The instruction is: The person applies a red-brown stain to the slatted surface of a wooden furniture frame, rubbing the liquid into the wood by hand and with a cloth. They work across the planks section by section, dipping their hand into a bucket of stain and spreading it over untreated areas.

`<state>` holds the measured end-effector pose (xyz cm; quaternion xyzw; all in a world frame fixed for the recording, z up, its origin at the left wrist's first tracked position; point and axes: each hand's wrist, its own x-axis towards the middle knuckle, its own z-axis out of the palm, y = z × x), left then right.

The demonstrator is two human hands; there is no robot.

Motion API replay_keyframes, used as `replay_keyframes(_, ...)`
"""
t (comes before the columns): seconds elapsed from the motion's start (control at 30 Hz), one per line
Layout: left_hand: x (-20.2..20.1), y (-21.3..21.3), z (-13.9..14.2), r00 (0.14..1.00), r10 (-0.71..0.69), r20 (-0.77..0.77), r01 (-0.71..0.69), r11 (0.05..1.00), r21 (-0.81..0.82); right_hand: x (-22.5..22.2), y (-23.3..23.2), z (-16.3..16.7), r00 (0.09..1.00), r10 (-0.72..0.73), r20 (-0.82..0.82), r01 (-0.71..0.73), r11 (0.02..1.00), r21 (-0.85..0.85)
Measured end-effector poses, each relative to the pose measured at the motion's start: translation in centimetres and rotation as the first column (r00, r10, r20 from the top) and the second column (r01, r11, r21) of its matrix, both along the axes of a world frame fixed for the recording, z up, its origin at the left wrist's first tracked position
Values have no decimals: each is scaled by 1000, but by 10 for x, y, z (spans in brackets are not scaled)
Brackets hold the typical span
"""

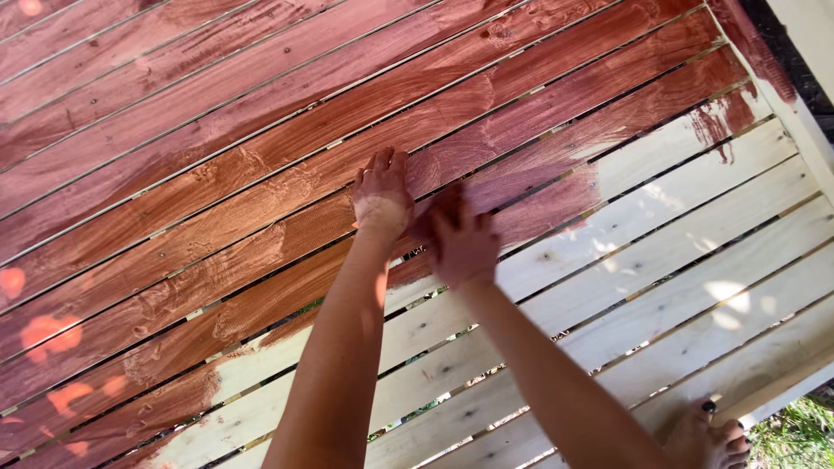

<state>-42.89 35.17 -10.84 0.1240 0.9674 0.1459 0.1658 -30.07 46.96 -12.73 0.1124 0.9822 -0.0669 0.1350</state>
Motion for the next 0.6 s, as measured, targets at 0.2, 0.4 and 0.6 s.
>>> replay_keyframes(0.2,9,38,-3,996,36,86,-41,997,62,-9,13,23,984,178,26,-172,975,-143)
replay_keyframes(0.4,30,84,-28,998,-45,-42,51,990,135,-40,122,20,996,-82,-36,82,997,6)
replay_keyframes(0.6,65,177,-29,993,42,109,-48,998,50,-56,239,0,938,-302,-172,315,948,52)
